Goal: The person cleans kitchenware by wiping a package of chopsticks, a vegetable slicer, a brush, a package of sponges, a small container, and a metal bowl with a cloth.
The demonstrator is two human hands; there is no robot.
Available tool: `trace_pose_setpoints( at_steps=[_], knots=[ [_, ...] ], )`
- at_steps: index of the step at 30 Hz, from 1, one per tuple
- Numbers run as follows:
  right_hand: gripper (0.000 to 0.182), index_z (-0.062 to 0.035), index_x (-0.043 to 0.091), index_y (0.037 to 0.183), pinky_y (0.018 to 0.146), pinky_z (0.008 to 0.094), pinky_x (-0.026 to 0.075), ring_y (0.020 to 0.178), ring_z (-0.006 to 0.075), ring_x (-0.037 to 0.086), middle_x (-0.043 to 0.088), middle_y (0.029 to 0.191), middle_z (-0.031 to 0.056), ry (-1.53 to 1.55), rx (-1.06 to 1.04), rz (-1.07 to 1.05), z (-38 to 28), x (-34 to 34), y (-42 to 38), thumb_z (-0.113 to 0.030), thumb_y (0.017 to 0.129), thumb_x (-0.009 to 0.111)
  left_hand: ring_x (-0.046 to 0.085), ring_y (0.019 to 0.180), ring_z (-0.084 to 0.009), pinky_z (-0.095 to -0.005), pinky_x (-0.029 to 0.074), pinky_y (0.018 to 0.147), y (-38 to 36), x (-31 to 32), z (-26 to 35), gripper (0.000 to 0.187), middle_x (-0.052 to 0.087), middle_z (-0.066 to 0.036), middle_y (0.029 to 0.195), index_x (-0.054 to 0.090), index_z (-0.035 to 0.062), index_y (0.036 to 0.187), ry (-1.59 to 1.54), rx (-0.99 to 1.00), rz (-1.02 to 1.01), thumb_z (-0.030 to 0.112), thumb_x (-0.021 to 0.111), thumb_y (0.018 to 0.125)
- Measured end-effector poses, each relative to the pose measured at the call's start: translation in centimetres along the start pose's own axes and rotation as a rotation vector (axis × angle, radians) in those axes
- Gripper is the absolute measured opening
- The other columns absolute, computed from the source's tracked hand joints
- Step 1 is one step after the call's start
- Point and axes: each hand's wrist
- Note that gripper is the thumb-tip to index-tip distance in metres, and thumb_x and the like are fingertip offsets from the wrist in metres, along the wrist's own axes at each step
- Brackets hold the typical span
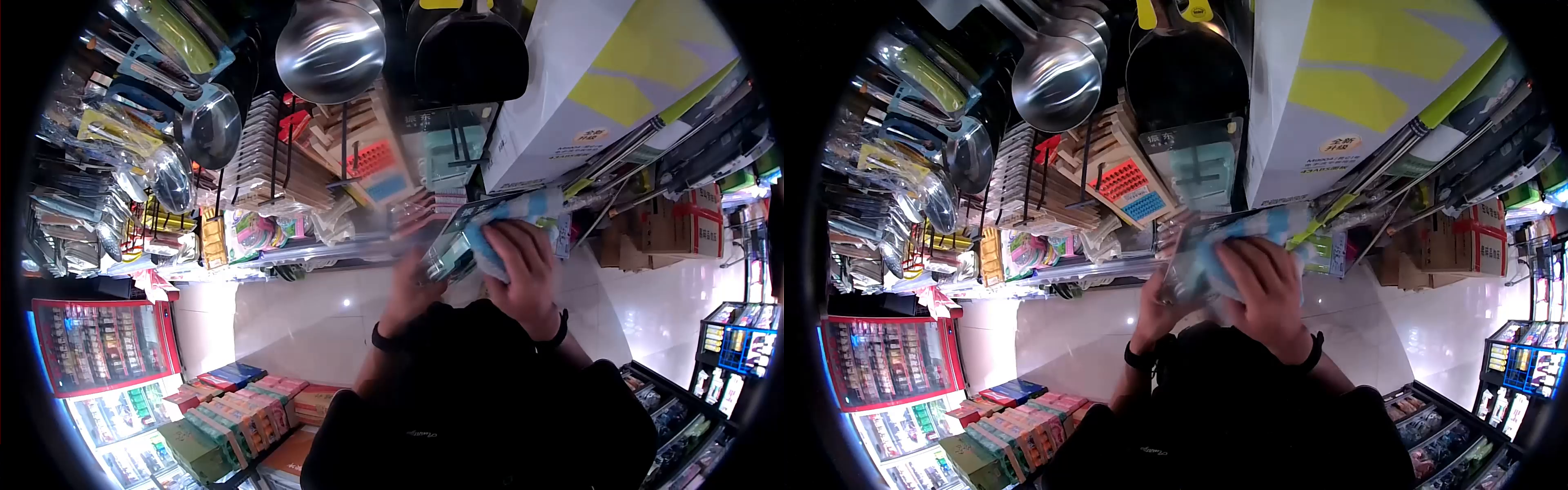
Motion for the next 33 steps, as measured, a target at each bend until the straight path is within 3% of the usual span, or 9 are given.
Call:
trace_pose_setpoints(
  at_steps=[3,7,10,13,16,19,28,32,33],
  knots=[
    [0.048,-0.0076,0.065,0.121,0.092,0.0448,0.045,0.109,0.0326,0.059,0.064,0.119,0.0097,-0.019,-0.059,-0.089,-0.8,0.0,0.5,-0.011,0.073,0.068,0.061,0.091,-0.0182,-0.0322,0.05,0.08,0.0,0.2,-0.4,0.044,0.063,-0.008,0.102,0.062,0.002,0.114,-0.036,0.011,0.017,0.0,0.076,0.072],
    [0.054,-0.0107,0.065,0.122,0.091,0.044,0.045,0.109,0.0314,0.058,0.064,0.119,0.0082,0.0,-0.124,-0.117,-0.8,0.2,0.5,-0.009,0.068,0.065,0.061,0.093,-0.0186,-0.033,0.05,0.08,0.1,0.3,0.6,0.045,0.063,-0.009,0.104,0.062,0.0023,0.115,-0.108,0.039,0.006,0.002,0.078,0.072],
    [0.053,-0.0089,0.065,0.12,0.088,0.0424,0.047,0.107,0.031,0.059,0.064,0.118,0.0078,0.013,-0.096,-0.047,0.4,0.1,0.2,-0.011,0.067,0.067,0.061,0.095,-0.0188,-0.0341,0.05,0.082,-0.3,0.1,-0.4,0.049,0.064,-0.009,0.107,0.061,0.0015,0.118,-0.065,0.016,0.018,0.0,0.078,0.072],
    [0.051,-0.0065,0.064,0.121,0.088,0.0442,0.048,0.104,0.0344,0.059,0.065,0.116,0.0107,0.046,0.039,0.044,2.3,0.0,-0.1,-0.011,0.07,0.066,0.061,0.096,-0.0173,-0.0318,0.052,0.08,-0.6,0.2,0.0,0.049,0.063,-0.007,0.109,0.059,0.0005,0.119,-0.351,-0.014,0.07,-0.003,0.078,0.074],
    [0.052,-0.0039,0.061,0.123,0.089,0.0461,0.048,0.102,0.0379,0.059,0.064,0.115,0.0143,0.127,0.113,-0.004,2.7,-0.1,-1.1,-0.014,0.072,0.068,0.062,0.104,-0.02,-0.0338,0.053,0.087,-1.1,-0.8,-0.9,0.062,0.063,-0.009,0.118,0.052,0.0017,0.128,-0.396,-0.079,0.08,-0.009,0.078,0.072],
    [0.055,-0.002,0.058,0.125,0.089,0.0459,0.049,0.102,0.0391,0.059,0.062,0.116,0.0171,0.179,0.085,-0.055,2.8,1.0,-2.8,-0.015,0.072,0.069,0.063,0.098,-0.018,-0.0271,0.055,0.07,-0.7,-0.3,0.3,0.06,0.062,-0.009,0.112,0.051,0.0007,0.126,-0.487,0.023,0.148,-0.009,0.077,0.073],
    [0.056,-0.0014,0.058,0.123,0.087,0.0445,0.05,0.101,0.0383,0.06,0.062,0.113,0.0165,0.249,0.117,-0.283,4.9,1.4,-5.7,-0.008,0.069,0.071,0.063,0.103,-0.0223,-0.0326,0.058,0.079,-0.4,-0.4,1.1,0.064,0.061,-0.01,0.117,0.048,0.0003,0.128,-0.454,-0.014,0.219,-0.013,0.076,0.073],
    [0.05,-0.0015,0.061,0.119,0.088,0.0423,0.05,0.105,0.0372,0.061,0.063,0.115,0.0169,0.247,0.193,0.083,3.6,-0.1,-3.9,-0.007,0.071,0.072,0.064,0.101,-0.0212,-0.0323,0.056,0.082,-0.2,0.7,0.6,0.063,0.062,-0.01,0.114,0.047,0.0007,0.128,-0.429,-0.006,0.195,-0.011,0.076,0.073],
    [0.048,-0.0015,0.061,0.118,0.087,0.0425,0.05,0.106,0.0363,0.061,0.064,0.116,0.0171,0.219,0.113,0.128,3.1,-0.4,-3.2,-0.006,0.071,0.071,0.064,0.101,-0.0211,-0.0323,0.056,0.083,-0.3,0.9,0.4,0.063,0.062,-0.01,0.114,0.047,0.0009,0.128,-0.403,-0.03,0.164,-0.011,0.076,0.074]
  ],
)
Point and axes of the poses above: each hand's wrist, its own y-axis towards the middle knuckle, its own x-axis out of the palm, z = x × y
